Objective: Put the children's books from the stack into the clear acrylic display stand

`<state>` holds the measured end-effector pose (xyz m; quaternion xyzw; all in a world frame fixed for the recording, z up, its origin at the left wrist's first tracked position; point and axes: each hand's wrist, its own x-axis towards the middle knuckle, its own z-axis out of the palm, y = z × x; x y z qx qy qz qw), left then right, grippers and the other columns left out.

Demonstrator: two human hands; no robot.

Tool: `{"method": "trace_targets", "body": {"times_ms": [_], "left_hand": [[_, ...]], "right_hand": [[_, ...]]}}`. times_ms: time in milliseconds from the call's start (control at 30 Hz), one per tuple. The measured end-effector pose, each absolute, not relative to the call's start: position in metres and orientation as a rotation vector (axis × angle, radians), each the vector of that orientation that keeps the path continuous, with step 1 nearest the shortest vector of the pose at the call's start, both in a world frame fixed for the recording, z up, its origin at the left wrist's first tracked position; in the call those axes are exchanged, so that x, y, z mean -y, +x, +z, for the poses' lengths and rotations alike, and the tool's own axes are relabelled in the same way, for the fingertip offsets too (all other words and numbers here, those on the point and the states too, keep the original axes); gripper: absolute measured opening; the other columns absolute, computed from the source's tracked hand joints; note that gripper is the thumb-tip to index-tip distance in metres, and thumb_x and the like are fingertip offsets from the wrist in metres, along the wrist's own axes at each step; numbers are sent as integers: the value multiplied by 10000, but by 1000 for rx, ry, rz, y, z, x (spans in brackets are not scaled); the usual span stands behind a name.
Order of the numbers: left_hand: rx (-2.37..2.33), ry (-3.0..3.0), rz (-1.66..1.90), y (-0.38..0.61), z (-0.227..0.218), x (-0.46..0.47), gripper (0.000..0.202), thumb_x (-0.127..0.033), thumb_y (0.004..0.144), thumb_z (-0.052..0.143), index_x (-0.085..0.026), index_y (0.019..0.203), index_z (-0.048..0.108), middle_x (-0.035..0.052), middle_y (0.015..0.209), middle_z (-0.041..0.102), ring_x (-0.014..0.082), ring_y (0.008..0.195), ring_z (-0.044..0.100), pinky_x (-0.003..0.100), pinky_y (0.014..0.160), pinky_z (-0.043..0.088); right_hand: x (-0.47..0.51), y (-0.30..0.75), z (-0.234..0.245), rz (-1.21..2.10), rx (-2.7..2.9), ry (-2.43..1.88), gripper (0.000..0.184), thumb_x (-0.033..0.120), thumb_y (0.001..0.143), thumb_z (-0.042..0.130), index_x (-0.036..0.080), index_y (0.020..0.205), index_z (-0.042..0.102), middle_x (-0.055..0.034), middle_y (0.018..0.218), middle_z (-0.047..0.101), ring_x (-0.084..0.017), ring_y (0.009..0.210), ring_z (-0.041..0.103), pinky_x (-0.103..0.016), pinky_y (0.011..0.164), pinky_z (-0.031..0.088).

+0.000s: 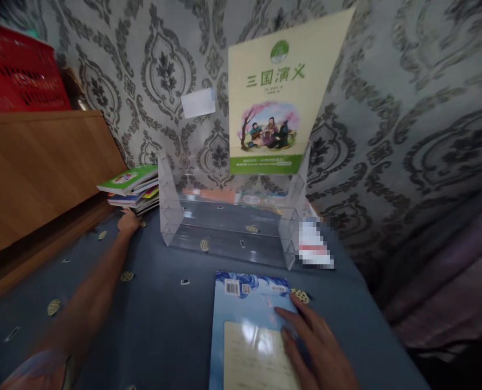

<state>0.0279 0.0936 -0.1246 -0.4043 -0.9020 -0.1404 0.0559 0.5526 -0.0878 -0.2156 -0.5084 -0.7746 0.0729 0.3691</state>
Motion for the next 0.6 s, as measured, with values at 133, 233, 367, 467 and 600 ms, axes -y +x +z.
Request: {"method": "trace_targets", "body": {"times_ms": [133, 233, 367, 467, 600], "left_hand": [[2589, -1419, -401, 58, -134, -59, 414, -243, 925, 473, -46, 1289, 473, 259, 1282, 607, 326, 1221, 591, 394, 956, 479], [2471, -1614, -354, 83, -146, -26, 346, -208, 940, 434, -104, 1259, 521, 197, 1301, 608, 288, 1224, 577, 391, 995, 450], [2336, -1849, -299, 110, -154, 12, 327, -201, 971, 381, -159, 1240, 561, 150, 1261, 631, 265, 1185, 587, 406, 1012, 436], [2238, -1931, -289, 118, -156, 28, 338, -216, 985, 357, -160, 1233, 579, 146, 1223, 644, 273, 1150, 600, 421, 1004, 450], [2094, -1994, -356, 111, -163, 47, 347, -268, 999, 354, -184, 1241, 589, 116, 1228, 653, 261, 1141, 610, 403, 988, 481]], "right_hand": [[86, 550, -206, 227, 1998, -1296, 404, 537, 940, 465, 293, 1145, 713, -111, 1370, 609, -333, 1207, 622, -543, 949, 579], [86, 544, -200, 273, 1970, -1314, 425, 545, 941, 444, 274, 1123, 716, -123, 1366, 607, -335, 1227, 607, -553, 989, 548], [89, 538, -192, 344, 1946, -1338, 418, 516, 943, 434, 255, 1107, 715, -129, 1367, 599, -334, 1257, 581, -569, 1020, 515], [95, 540, -188, 420, 1928, -1372, 416, 520, 937, 441, 260, 1109, 717, -119, 1403, 577, -332, 1271, 572, -552, 995, 536], [114, 550, -195, 529, 1908, -1437, 400, 531, 932, 478, 300, 1166, 707, -83, 1451, 548, -321, 1275, 575, -455, 893, 610]]}}
